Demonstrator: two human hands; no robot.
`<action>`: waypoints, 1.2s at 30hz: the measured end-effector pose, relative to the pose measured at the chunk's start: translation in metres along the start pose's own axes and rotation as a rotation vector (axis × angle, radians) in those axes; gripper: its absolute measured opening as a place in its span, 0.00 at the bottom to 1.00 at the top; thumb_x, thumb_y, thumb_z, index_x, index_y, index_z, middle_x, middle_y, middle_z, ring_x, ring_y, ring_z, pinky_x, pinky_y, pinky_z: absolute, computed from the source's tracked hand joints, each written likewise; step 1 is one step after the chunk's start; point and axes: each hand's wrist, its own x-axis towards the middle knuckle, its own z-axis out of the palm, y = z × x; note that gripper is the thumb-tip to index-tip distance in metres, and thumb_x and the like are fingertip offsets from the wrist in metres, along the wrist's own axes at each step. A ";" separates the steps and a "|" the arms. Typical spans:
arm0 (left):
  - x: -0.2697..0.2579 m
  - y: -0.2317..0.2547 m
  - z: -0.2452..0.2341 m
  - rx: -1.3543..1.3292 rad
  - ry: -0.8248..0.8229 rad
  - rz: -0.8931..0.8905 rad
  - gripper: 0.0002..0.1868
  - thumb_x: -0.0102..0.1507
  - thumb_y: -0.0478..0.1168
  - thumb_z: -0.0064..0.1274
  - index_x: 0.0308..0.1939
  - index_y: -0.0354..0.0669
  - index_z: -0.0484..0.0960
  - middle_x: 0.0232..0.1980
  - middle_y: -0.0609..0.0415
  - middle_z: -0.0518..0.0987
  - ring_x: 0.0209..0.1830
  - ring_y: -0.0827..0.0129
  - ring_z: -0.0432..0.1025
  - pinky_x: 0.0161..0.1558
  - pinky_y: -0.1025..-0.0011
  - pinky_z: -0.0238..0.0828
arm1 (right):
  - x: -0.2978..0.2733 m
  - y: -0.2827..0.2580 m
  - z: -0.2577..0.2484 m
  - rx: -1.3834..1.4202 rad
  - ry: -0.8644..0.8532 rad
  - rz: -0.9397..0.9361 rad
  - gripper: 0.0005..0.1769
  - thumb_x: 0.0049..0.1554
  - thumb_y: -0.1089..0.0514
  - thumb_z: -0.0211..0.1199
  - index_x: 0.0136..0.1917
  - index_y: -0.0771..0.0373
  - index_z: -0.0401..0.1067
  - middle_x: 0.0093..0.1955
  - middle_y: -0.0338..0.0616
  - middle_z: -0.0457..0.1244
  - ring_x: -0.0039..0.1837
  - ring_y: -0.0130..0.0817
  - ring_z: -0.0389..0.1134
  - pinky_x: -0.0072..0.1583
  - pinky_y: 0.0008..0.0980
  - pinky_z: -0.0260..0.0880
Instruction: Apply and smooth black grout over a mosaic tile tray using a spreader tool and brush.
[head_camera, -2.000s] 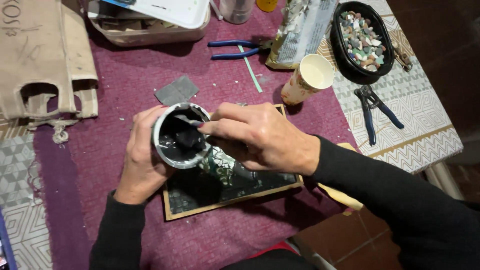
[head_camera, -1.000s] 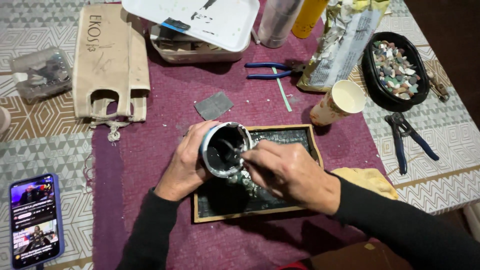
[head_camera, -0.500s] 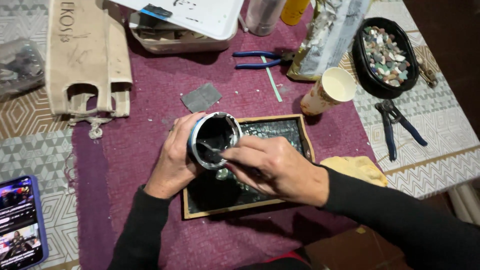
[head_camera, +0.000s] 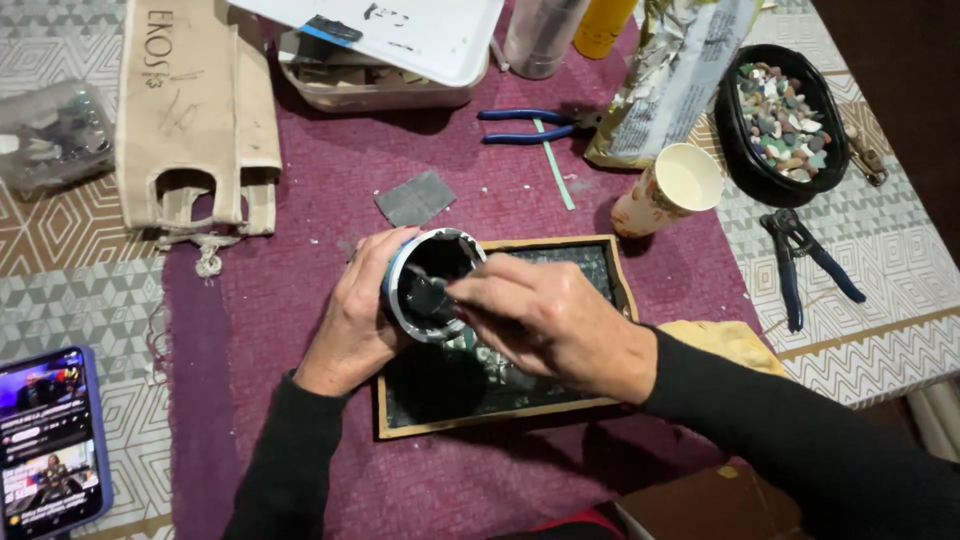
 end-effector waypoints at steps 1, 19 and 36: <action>0.002 0.003 -0.001 -0.004 -0.005 0.005 0.42 0.49 0.28 0.68 0.68 0.30 0.69 0.62 0.38 0.75 0.64 0.42 0.70 0.66 0.51 0.65 | -0.003 0.004 -0.001 -0.004 0.005 0.005 0.09 0.59 0.67 0.61 0.53 0.66 0.76 0.44 0.52 0.69 0.42 0.47 0.75 0.43 0.38 0.79; 0.000 -0.002 0.001 -0.008 -0.043 -0.005 0.43 0.47 0.28 0.67 0.67 0.31 0.68 0.63 0.39 0.74 0.66 0.39 0.69 0.64 0.47 0.65 | -0.025 0.004 0.009 -0.076 -0.026 0.007 0.13 0.56 0.66 0.59 0.55 0.66 0.75 0.40 0.48 0.68 0.36 0.39 0.73 0.39 0.33 0.79; -0.001 -0.001 -0.001 -0.032 -0.052 -0.016 0.42 0.48 0.24 0.64 0.67 0.29 0.69 0.63 0.37 0.74 0.66 0.39 0.68 0.68 0.48 0.62 | -0.017 0.016 0.023 -0.109 0.039 -0.098 0.13 0.58 0.65 0.62 0.57 0.69 0.72 0.44 0.54 0.66 0.40 0.52 0.73 0.41 0.44 0.77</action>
